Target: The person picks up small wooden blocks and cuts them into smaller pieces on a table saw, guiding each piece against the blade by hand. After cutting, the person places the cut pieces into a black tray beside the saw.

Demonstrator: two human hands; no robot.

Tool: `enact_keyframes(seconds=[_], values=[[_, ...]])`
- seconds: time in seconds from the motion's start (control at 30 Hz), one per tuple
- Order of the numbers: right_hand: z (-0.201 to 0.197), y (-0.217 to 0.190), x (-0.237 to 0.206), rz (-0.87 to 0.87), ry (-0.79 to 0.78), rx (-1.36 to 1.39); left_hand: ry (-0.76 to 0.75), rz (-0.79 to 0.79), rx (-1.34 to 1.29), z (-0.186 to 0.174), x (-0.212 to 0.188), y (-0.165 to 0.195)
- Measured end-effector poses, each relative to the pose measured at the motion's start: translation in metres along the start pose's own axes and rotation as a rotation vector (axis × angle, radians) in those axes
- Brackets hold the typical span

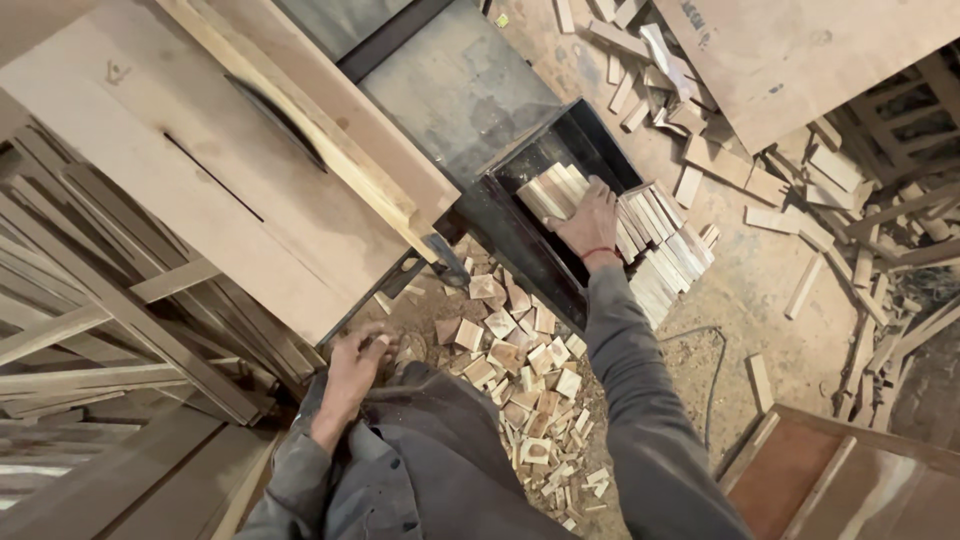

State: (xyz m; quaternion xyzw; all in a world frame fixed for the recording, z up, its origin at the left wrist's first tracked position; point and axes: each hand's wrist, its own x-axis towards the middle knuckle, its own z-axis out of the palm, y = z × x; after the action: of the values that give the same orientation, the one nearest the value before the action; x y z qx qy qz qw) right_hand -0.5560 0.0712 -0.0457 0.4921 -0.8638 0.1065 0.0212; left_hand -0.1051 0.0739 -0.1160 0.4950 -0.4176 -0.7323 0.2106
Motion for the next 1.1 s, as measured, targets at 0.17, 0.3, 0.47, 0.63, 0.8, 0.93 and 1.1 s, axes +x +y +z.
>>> enact_keyframes(seconds=[0.17,0.3,0.47,0.63,0.8,0.93,1.1], values=[[-0.004,0.0,0.019,0.067,-0.053,-0.021,-0.004,0.012,0.003,-0.005,-0.002,-0.005],[-0.011,0.001,0.032,0.074,-0.01,0.007,0.014,0.078,0.12,-0.015,-0.012,-0.004],[-0.016,0.004,0.037,0.096,-0.082,0.068,0.031,0.099,0.14,-0.017,-0.017,-0.001],[-0.017,-0.003,0.031,-0.028,0.103,0.063,0.043,0.083,0.083,-0.016,-0.016,0.002],[-0.011,-0.018,-0.003,-0.253,0.274,0.004,0.013,0.044,-0.034,-0.012,-0.008,0.002],[-0.003,-0.029,-0.019,-0.269,0.337,0.048,0.002,0.035,-0.023,-0.009,-0.008,0.004],[0.005,-0.032,-0.019,-0.282,0.369,0.035,0.004,0.035,0.019,-0.009,-0.012,0.013]])
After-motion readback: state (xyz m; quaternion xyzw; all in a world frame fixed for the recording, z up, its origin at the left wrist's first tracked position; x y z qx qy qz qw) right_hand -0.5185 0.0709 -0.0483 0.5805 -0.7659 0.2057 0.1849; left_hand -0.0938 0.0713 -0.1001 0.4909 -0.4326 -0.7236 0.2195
